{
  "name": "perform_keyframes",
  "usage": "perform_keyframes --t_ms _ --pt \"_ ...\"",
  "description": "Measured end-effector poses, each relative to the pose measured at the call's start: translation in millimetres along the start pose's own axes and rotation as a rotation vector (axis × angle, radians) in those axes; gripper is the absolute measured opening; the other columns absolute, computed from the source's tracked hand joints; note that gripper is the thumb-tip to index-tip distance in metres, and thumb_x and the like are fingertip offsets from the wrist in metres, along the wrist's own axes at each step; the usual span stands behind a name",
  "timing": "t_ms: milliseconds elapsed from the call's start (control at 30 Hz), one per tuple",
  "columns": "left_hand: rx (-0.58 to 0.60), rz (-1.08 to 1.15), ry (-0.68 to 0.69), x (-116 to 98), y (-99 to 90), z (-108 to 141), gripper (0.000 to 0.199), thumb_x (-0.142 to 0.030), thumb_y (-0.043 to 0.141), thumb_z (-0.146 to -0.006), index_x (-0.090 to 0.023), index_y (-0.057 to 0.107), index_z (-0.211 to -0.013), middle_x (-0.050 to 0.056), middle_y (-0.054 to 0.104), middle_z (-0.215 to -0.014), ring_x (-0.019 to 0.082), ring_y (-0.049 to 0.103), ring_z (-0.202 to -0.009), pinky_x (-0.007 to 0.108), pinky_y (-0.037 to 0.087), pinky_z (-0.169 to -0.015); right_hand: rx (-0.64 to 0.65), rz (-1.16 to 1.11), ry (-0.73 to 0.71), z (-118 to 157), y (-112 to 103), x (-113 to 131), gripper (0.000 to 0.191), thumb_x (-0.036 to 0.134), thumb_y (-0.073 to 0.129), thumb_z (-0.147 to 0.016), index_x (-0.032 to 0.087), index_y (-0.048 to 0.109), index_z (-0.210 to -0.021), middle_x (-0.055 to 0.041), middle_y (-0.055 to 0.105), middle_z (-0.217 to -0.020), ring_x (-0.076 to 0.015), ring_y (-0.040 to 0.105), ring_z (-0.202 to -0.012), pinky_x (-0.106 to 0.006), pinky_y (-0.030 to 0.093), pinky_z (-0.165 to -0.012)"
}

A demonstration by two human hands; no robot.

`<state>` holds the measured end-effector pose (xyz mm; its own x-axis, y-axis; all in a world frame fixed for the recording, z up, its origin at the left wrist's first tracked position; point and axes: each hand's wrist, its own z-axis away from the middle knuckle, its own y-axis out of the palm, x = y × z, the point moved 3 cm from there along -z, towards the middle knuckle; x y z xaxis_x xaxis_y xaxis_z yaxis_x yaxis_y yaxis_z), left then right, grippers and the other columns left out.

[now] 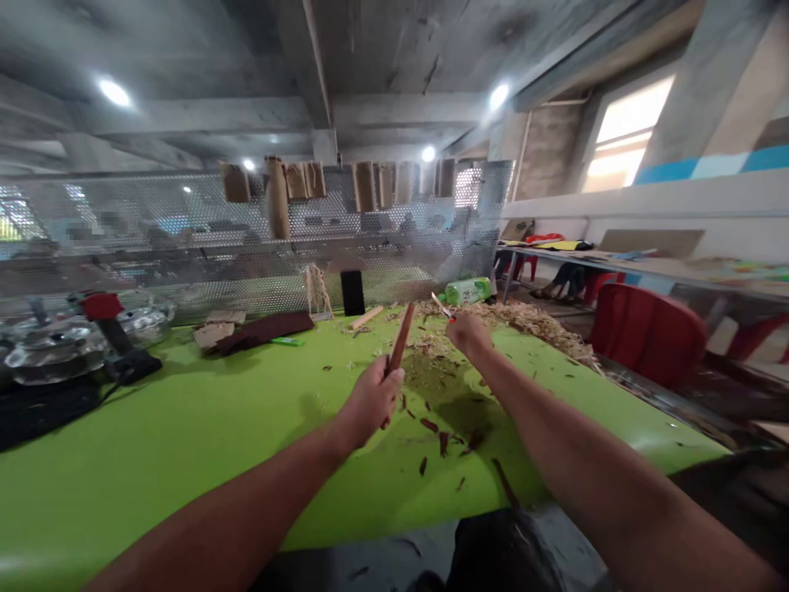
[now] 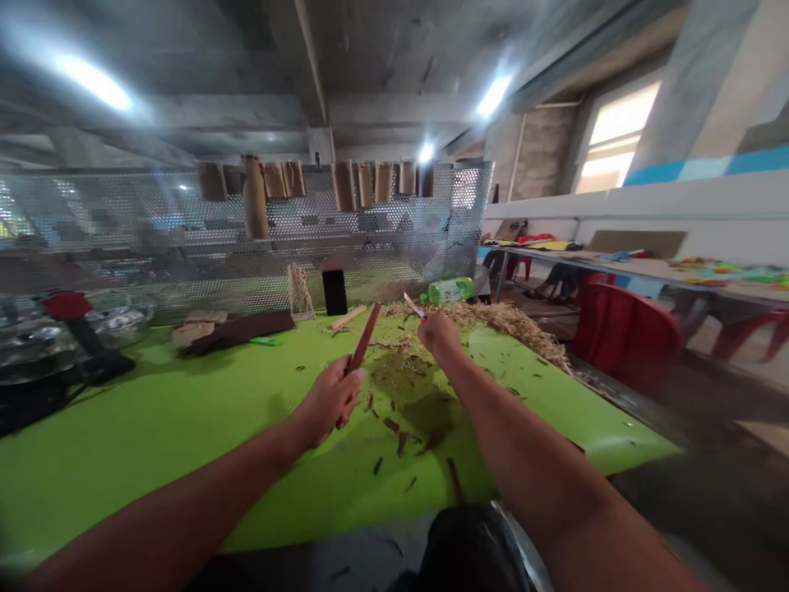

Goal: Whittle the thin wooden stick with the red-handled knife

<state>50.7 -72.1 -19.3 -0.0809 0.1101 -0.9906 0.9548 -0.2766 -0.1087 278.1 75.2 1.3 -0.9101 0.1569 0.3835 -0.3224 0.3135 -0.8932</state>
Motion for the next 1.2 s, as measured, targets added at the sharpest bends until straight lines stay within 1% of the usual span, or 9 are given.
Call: perform_keyframes --t_ms 133,267,367,467,600,733,900,1067,1200 --pt "-0.082 0.064 0.014 3.0 -15.0 -10.6 0.027 -0.045 0.046 -0.094 -0.019 0.048 -0.088 -0.009 0.042 -0.058 0.005 0.029 -0.037 0.019 0.03 -0.034 -0.054 -0.098 -0.1 14.6 6.8 21.9 0.035 0.029 0.046 -0.087 0.018 0.074 -0.106 -0.0123 0.074 -0.094 -0.022 0.067 -0.084 -0.025 0.043 -0.068" --pt "-0.11 0.071 0.034 1.2 -17.2 -12.3 0.031 -0.045 0.042 -0.094 -0.02 0.044 -0.075 -0.008 0.041 -0.051 0.006 0.033 -0.035 0.018 0.031 -0.034 -0.055 -0.137 -0.218 38.2 11.7 47.9 0.032 0.03 0.049 -0.085 0.02 0.075 -0.102 -0.0094 0.074 -0.086 -0.0201 0.066 -0.075 -0.024 0.039 -0.062" --pt "-0.099 0.092 0.054 -1.0 -14.7 -11.7 0.026 -0.043 0.048 -0.091 -0.02 0.045 -0.078 -0.008 0.043 -0.053 0.006 0.038 -0.037 0.018 0.035 -0.036 -0.044 -0.159 -0.244 46.9 10.0 52.6 0.031 0.027 0.05 -0.083 0.02 0.074 -0.102 -0.0079 0.073 -0.083 -0.0186 0.064 -0.072 -0.023 0.037 -0.06" --pt "-0.113 0.137 0.079 -1.2 -14.6 -12.6 0.021 -0.039 0.053 -0.088 -0.019 0.047 -0.089 -0.008 0.046 -0.063 0.006 0.04 -0.039 0.019 0.037 -0.034 -0.034 -0.182 -0.232 47.0 8.9 50.5 0.031 0.026 0.051 -0.082 0.021 0.075 -0.102 -0.0066 0.073 -0.081 -0.0181 0.063 -0.071 -0.023 0.036 -0.059" --pt "-0.119 0.165 0.094 2.9 -16.0 -15.8 0.023 -0.036 0.055 -0.087 -0.019 0.046 -0.099 -0.007 0.047 -0.07 0.005 0.04 -0.039 0.019 0.038 -0.032 -0.045 -0.173 -0.248 46.5 9.8 50.3 0.032 0.027 0.051 -0.082 0.022 0.075 -0.101 -0.0059 0.074 -0.084 -0.0181 0.063 -0.072 -0.023 0.036 -0.06" --pt "-0.126 0.163 0.101 8.0 -18.2 -18.9 0.025 -0.034 0.056 -0.087 -0.019 0.046 -0.104 -0.006 0.05 -0.071 0.006 0.043 -0.04 0.02 0.041 -0.034 -0.086 -0.059 -0.373 57.2 8.5 58.8 0.03 0.027 0.051 -0.08 0.021 0.075 -0.096 -0.0068 0.074 -0.084 -0.0177 0.061 -0.071 -0.024 0.032 -0.058" --pt "-0.151 0.108 0.093 7.5 -20.5 -19.0 0.032 -0.033 0.058 -0.086 -0.019 0.046 -0.112 -0.009 0.048 -0.06 0.008 0.045 -0.041 0.02 0.043 -0.038 -0.068 0.09 -0.512 78.9 6.9 74.3 0.03 0.029 0.047 -0.084 0.021 0.074 -0.093 -0.0089 0.073 -0.084 -0.0179 0.061 -0.07 -0.025 0.032 -0.06" --pt "-0.188 0.013 0.121 3.4 -22.1 -17.6 0.024 -0.037 0.058 -0.086 -0.019 0.052 -0.1 -0.01 0.043 -0.052 0.008 0.04 -0.039 0.018 0.039 -0.038 -0.009 0.169 -0.551 93.4 5.3 84.4 0.033 0.031 0.043 -0.088 0.023 0.074 -0.098 -0.0101 0.074 -0.088 -0.0198 0.065 -0.074 -0.026 0.037 -0.063" --pt "-0.222 -0.016 0.09 4.7 -22.5 -18.8 0.02 -0.04 0.054 -0.088 -0.02 0.052 -0.093 -0.01 0.036 -0.05 0.007 0.032 -0.038 0.017 0.027 -0.036 0.018 0.218 -0.538 95.3 5.6 87.7 0.035 0.031 0.04 -0.091 0.023 0.073 -0.099 -0.0109 0.074 -0.09 -0.0207 0.067 -0.078 -0.027 0.042 -0.067"
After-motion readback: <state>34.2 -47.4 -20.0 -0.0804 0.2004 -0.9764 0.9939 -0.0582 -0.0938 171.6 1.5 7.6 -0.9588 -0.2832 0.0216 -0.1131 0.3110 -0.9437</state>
